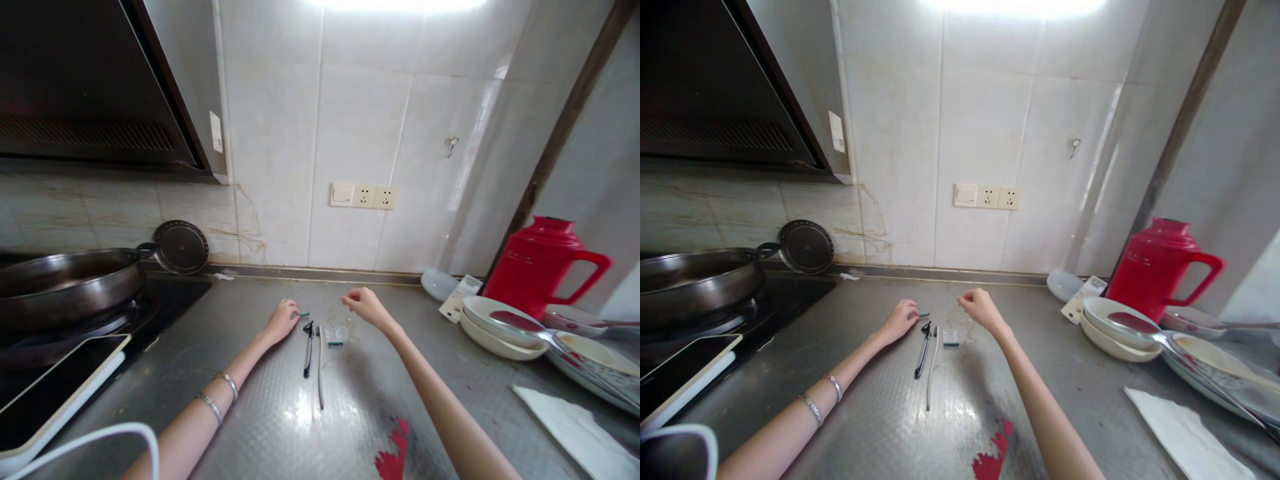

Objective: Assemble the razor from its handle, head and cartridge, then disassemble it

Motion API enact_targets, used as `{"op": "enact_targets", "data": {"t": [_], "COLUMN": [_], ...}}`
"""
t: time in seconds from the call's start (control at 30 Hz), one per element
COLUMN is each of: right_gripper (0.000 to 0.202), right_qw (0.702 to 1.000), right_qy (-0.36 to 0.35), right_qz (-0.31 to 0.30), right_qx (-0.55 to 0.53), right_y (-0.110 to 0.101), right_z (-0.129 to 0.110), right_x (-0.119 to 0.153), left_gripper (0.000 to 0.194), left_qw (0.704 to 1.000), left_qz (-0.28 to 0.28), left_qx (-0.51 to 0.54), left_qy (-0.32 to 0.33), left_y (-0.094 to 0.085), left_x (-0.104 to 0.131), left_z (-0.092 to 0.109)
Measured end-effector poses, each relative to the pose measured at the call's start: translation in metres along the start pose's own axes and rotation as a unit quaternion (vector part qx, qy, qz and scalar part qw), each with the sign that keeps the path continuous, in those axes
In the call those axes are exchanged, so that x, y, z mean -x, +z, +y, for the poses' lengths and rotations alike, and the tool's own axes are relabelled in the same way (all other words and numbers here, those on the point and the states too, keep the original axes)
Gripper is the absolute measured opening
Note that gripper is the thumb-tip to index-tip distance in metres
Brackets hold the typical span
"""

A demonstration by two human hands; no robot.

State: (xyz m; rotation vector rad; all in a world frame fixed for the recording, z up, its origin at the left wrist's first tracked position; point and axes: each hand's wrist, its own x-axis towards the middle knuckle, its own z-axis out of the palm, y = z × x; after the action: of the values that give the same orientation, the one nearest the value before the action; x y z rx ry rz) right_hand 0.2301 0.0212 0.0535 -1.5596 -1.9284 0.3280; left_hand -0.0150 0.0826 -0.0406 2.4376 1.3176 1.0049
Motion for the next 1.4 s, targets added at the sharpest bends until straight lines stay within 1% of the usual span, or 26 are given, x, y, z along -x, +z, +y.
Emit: {"op": "enact_targets", "data": {"t": [0.07,0.17,0.3,0.37,0.47,0.63,0.77,0.83,0.97,1.03,1.17,1.4], "right_gripper": [0.025,0.023,0.025,0.024,0.020,0.017,0.016,0.016,0.017,0.018,0.018,0.019], "right_qw": [0.999,0.996,0.988,0.986,0.986,0.987,0.987,0.988,0.979,0.973,0.969,0.964], "right_qy": [-0.041,-0.089,-0.145,-0.153,-0.149,-0.141,-0.142,-0.129,-0.088,-0.081,-0.082,-0.073], "right_qz": [0.004,-0.006,-0.039,-0.048,-0.049,-0.046,-0.048,-0.072,-0.175,-0.206,-0.225,-0.244], "right_qx": [0.007,0.021,0.034,0.041,0.051,0.054,0.051,0.054,0.065,0.067,0.068,0.076], "right_y": [0.001,0.001,0.002,0.003,0.004,0.003,0.002,0.003,0.009,0.013,0.021,0.029], "right_z": [-0.001,-0.003,-0.006,-0.006,-0.006,-0.006,0.000,0.008,0.025,0.032,0.038,0.040], "right_x": [0.002,0.005,0.008,0.008,0.008,0.008,0.005,0.003,0.001,0.000,0.000,0.001], "left_gripper": [0.012,0.011,0.012,0.013,0.013,0.012,0.015,0.019,0.014,0.013,0.011,0.011], "left_qw": [1.000,0.998,0.992,0.989,0.985,0.983,0.984,0.985,0.986,0.987,0.988,0.989], "left_qz": [0.010,0.028,0.034,0.031,0.025,0.025,0.027,0.041,0.074,0.077,0.066,0.062], "left_qx": [0.020,0.060,0.092,0.093,0.098,0.091,0.082,0.082,0.076,0.070,0.064,0.061], "left_qy": [0.008,0.021,0.085,0.113,0.136,0.158,0.155,0.145,0.127,0.122,0.123,0.116], "left_y": [-0.003,-0.010,-0.021,-0.024,-0.026,-0.026,-0.031,-0.034,-0.037,-0.036,-0.034,-0.033], "left_x": [-0.003,-0.009,-0.015,-0.016,-0.016,-0.016,-0.016,-0.016,-0.016,-0.016,-0.015,-0.015], "left_z": [0.006,0.023,0.051,0.061,0.069,0.071,0.072,0.072,0.072,0.070,0.069,0.068]}}
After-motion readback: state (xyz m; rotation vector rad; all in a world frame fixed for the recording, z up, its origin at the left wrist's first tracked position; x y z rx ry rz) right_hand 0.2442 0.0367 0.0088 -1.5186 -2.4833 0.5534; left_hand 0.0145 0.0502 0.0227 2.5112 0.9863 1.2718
